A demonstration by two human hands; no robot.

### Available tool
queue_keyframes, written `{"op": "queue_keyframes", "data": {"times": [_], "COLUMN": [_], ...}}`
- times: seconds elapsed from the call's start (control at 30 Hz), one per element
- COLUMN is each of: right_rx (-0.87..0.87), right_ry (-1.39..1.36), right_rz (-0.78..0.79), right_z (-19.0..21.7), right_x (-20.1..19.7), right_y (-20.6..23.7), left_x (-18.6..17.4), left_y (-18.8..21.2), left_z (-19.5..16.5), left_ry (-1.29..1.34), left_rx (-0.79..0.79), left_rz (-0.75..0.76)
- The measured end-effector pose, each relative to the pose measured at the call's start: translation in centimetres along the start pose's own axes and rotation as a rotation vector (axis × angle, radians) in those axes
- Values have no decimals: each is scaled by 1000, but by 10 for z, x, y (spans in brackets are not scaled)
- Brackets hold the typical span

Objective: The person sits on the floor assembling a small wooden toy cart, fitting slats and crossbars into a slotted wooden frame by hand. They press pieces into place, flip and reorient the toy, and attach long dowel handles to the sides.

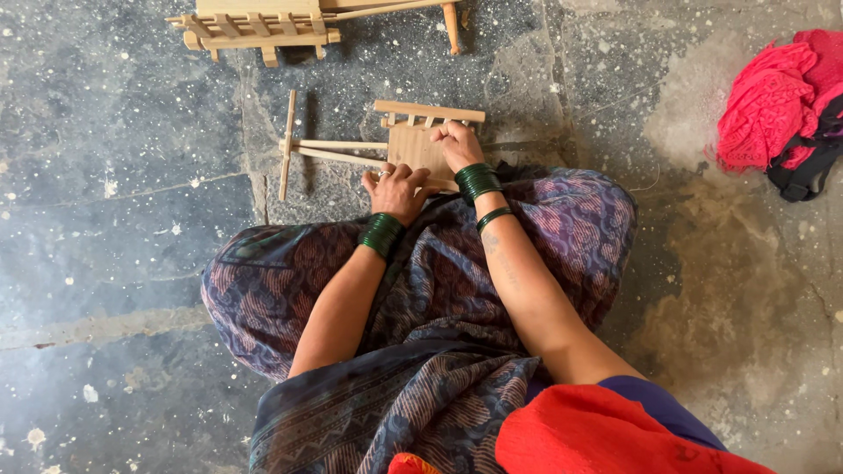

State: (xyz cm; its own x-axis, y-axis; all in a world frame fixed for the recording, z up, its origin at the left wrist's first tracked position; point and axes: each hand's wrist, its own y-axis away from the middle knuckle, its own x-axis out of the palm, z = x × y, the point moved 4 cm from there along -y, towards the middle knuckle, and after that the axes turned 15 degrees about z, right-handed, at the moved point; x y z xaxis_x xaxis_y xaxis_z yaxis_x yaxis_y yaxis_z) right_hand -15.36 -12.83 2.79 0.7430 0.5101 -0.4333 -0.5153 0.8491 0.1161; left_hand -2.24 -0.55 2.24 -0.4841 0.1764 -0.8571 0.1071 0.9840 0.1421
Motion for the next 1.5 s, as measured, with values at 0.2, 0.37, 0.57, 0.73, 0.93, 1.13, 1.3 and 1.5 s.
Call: {"op": "queue_keyframes", "data": {"times": [0.2,0.37,0.57,0.73,0.93,1.13,1.3,1.5], "right_rx": [176,70,-15,20,130,112,76,-53], "right_ry": [-132,-175,-316,-518,-703,-821,-566,-366], "right_rz": [83,4,-91,-55,4,142,210,96], "right_z": [-2,-1,-4,-2,-2,-1,-2,4], "right_x": [-1,-6,-12,-13,-23,-21,-13,4], "right_y": [2,1,0,-5,-13,-12,-4,0], "left_x": [3,-8,-12,-9,-9,-9,-14,-13], "left_y": [4,6,5,-1,-1,-5,-8,-16], "left_z": [-8,-5,-3,0,-3,-7,-6,8], "left_ry": [7,83,162,140,99,100,356,516], "left_rx": [-7,-31,-87,-103,-53,-86,-72,-124], "left_rz": [-81,-211,-157,-1,-42,57,-80,-180]}}
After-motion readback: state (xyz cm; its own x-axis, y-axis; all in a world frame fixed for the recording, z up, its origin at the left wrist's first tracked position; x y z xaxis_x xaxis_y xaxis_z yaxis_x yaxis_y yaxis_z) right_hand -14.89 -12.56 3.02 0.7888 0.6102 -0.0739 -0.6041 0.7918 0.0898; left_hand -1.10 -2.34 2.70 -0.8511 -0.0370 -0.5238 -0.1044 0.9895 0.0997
